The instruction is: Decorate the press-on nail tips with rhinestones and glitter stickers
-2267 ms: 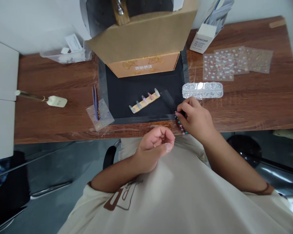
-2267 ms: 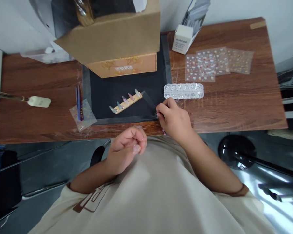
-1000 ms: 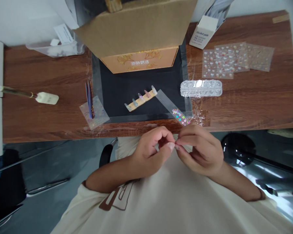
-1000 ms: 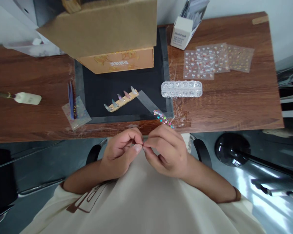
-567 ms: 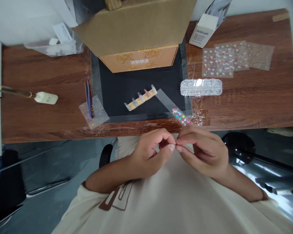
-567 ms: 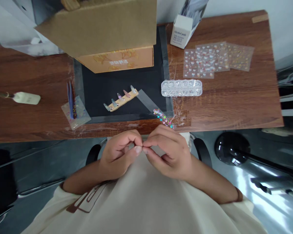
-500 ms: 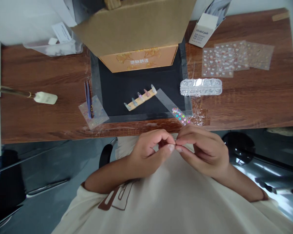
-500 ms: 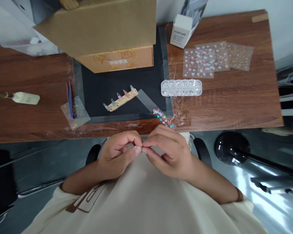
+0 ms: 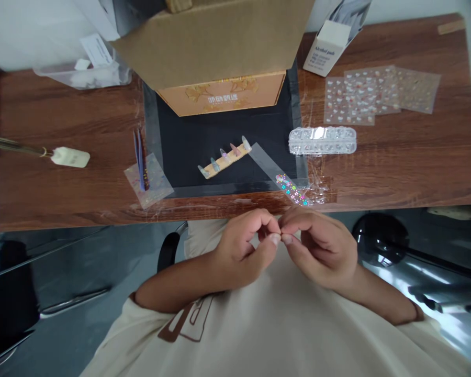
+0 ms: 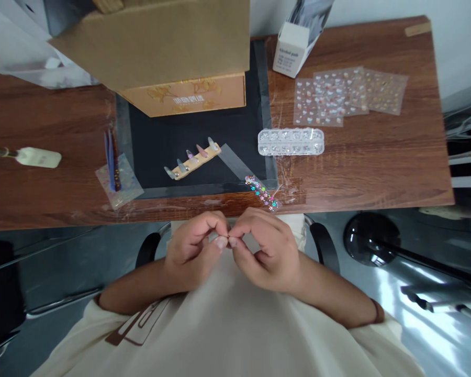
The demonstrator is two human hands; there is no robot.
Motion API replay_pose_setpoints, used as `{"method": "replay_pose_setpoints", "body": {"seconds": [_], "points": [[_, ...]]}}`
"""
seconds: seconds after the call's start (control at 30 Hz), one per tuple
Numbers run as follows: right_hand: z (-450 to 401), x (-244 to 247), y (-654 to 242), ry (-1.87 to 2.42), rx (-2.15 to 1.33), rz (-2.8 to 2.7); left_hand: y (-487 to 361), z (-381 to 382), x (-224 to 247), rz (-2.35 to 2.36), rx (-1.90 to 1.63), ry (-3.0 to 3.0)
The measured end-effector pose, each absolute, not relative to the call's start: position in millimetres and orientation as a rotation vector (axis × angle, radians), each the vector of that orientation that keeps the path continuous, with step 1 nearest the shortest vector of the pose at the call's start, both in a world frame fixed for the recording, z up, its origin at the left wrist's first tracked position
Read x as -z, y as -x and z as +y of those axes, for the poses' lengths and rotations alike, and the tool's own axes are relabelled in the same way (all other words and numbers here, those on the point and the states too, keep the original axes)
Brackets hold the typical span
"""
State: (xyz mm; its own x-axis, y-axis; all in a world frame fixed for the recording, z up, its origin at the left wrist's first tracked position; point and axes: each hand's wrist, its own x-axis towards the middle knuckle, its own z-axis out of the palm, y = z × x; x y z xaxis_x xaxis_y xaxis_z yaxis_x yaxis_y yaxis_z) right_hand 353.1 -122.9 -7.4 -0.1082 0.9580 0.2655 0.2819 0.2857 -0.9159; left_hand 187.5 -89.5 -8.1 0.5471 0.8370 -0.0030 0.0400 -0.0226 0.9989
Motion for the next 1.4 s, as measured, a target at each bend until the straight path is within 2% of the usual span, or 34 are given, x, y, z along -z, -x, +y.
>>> {"method": "replay_pose_setpoints", "body": {"seconds": [0.27, 0.67, 0.97, 1.27, 1.4], "points": [[-130.7, 14.5, -347.8, 1.193, -0.951, -1.520, -188.5, -89.7, 13.1, 0.731, -0.897, -1.476], [-136.1, 19.2, -353.9, 1.186, -1.256, -1.572, -186.3, -89.4, 10.1, 0.733, -0.731, -1.237], [-131.0, 12.7, -354.9, 1.205, -1.244, -1.639, -184.1, -84.3, 8.6, 0.782, -0.523, -1.114], [-134.9, 18.8, -356.6, 1.129, -1.410, -1.467, -184.7, -84.6, 9.0, 0.743, -0.523, -0.978], [-137.0, 27.0, -360.8, 1.135, -1.359, -1.413, -184.1, -84.9, 10.3, 0.726, -0.551, -0.944]]}}
